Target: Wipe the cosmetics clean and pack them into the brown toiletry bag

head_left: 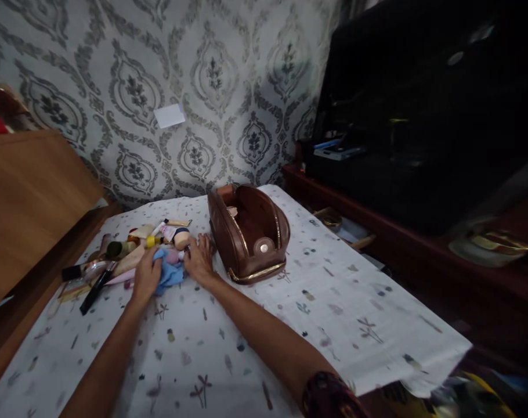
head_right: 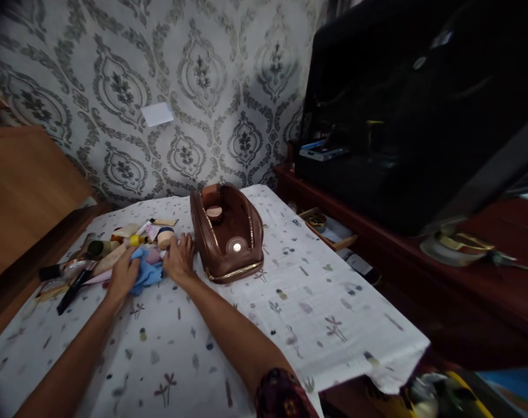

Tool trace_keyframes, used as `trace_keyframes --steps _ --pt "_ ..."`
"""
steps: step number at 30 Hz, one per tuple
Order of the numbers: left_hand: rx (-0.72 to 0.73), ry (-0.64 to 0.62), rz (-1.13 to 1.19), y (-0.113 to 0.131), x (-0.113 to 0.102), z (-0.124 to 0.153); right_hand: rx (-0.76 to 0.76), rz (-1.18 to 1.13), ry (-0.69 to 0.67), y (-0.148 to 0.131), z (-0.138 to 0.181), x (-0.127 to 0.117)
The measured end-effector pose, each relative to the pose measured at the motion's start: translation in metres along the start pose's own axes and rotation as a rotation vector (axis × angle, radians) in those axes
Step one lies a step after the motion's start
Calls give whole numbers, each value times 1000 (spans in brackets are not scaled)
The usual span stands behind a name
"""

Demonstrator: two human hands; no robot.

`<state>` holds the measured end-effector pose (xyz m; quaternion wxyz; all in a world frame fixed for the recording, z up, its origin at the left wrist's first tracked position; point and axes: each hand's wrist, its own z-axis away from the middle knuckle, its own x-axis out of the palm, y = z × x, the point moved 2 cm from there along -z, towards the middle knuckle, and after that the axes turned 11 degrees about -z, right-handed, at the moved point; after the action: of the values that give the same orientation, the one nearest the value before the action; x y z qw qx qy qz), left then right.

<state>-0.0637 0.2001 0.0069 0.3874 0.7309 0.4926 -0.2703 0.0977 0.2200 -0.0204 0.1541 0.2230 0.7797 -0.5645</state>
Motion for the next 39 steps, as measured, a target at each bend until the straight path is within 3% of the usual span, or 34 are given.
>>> trace_keyframes --steps 7,12,17,22,27,29,30,34,37,39 --pt "137 -77 136 31 -37 56 -53 -41 9 -4 -1 -3" --pt "133 -50 232 36 -46 67 -258 -107 5 -9 13 -7" --pt "102 9 313 44 -52 71 -402 -204 -212 -8 34 -7" --pt "45 -12 412 57 -84 77 -269 -231 -391 -7 48 -10" --pt "-156 269 453 55 -116 58 -209 -219 -455 -13 60 -17" --pt "-114 298 423 55 -110 51 -190 -223 -435 -10 63 -18" --pt "-60 254 395 55 -101 49 -195 -225 -431 -8 64 -17" --pt "213 -99 160 57 -45 59 -268 -260 -404 1 64 -13" --pt "296 -140 -6 51 -14 71 -264 -263 -364 7 61 -9" --pt "307 -121 -58 47 -7 74 -274 -256 -364 8 60 -8"
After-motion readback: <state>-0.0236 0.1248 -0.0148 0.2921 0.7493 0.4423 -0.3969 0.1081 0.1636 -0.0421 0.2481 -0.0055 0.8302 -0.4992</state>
